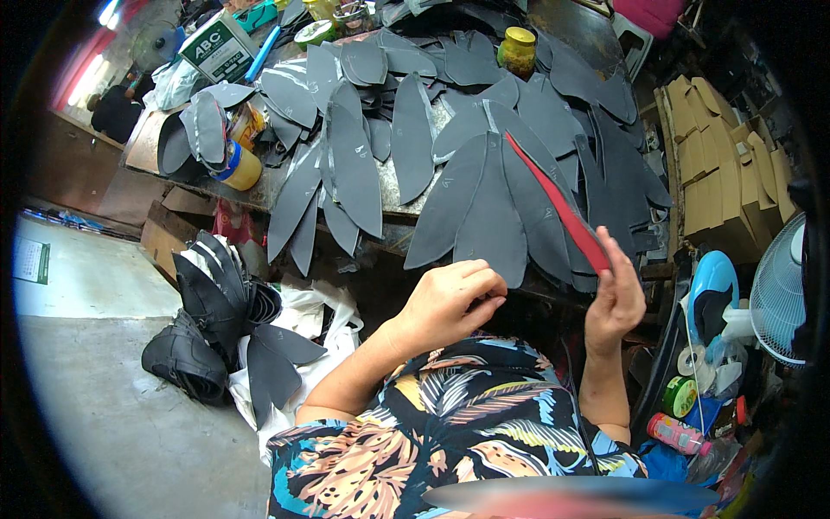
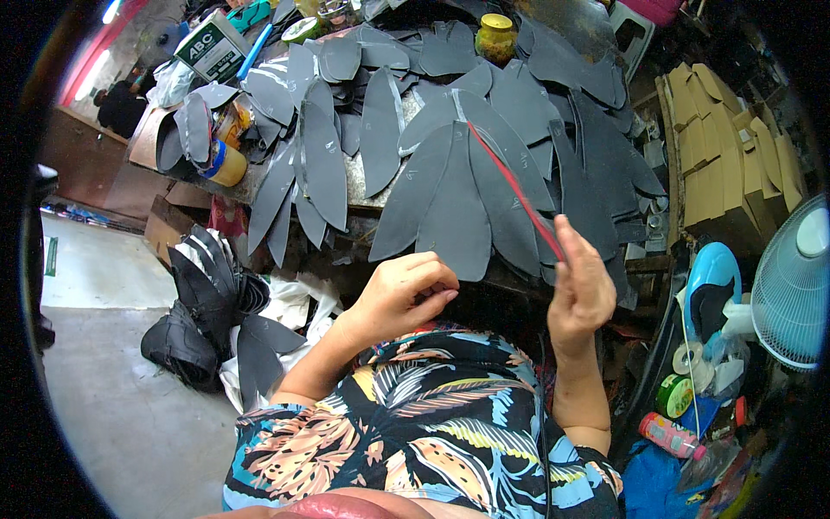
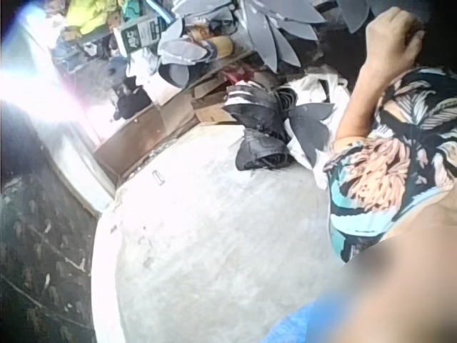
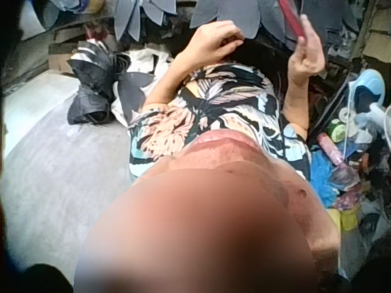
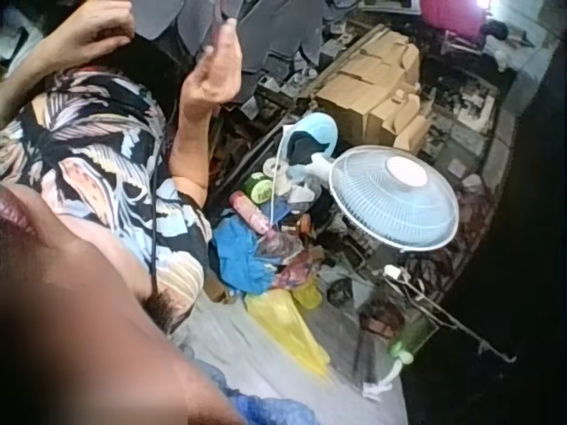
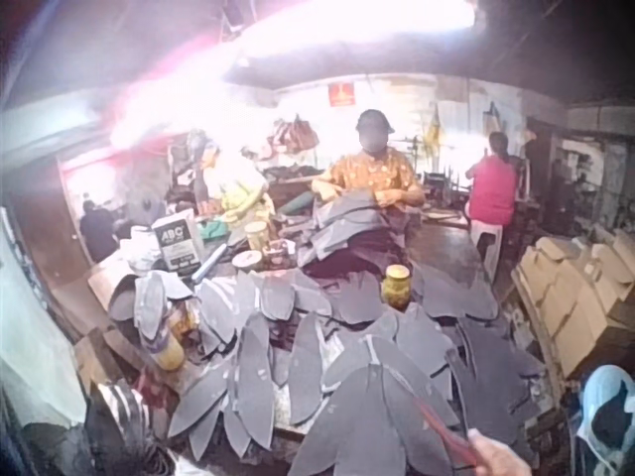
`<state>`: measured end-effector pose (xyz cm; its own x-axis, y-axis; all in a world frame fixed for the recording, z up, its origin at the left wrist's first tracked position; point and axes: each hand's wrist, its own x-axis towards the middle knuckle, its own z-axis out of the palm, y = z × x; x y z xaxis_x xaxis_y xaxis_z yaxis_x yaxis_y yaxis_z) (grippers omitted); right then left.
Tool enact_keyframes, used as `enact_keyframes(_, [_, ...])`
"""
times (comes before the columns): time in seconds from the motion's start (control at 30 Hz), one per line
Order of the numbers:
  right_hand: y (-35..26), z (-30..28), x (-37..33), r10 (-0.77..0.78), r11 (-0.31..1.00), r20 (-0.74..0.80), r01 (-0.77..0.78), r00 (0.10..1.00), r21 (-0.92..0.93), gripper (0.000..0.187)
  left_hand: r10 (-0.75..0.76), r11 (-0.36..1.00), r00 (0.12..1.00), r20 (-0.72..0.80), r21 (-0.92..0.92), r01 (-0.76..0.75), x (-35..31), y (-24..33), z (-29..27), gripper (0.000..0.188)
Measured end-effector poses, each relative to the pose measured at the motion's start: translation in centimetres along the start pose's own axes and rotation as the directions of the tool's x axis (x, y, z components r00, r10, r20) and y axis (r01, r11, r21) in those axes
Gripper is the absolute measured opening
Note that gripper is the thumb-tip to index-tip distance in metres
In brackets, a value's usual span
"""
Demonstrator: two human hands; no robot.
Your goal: The person sorts through a pile of black shoe insoles on a table, picking up individual pieces, turning them over, and placing them back. The person then picks up a colorful woven bag, opens it, and places several cardboard pieces inside before closing the bag.
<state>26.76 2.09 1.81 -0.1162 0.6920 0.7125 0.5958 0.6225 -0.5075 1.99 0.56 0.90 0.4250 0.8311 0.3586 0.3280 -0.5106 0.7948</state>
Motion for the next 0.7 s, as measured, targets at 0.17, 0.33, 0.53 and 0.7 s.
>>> enact_keyframes(0.17, [-0.8, 2.8, 0.0, -0.171, 0.960, 0.506, 0.259, 0.845, -0.109, 0.038, 0.118, 0.975, 0.988, -0.100, 0.201, -0.096, 0.7, -0.9, -0.2, 0.016])
enact_keyframes(0.33, [-0.7, 3.2, 0.1, -0.145, 0.977, 0.480, 0.201, 0.865, -0.067, 0.037, 0.113, 0.947, 0.981, -0.158, 0.316, -0.058, 0.9, -2.0, -1.0, 0.015])
enact_keyframes(0.53, [-0.5, 3.9, 0.0, -0.122, 0.979, 0.501, 0.187, 0.857, -0.082, 0.033, 0.157, 0.931, 0.966, -0.204, 0.356, -0.076, 1.8, -3.0, -1.8, 0.017])
enact_keyframes(0.7, [0.0, 4.2, 0.1, -0.083, 0.982, 0.531, 0.159, 0.843, -0.099, 0.031, 0.173, 0.889, 0.963, -0.207, 0.453, -0.062, 3.3, -4.3, -2.7, 0.016])
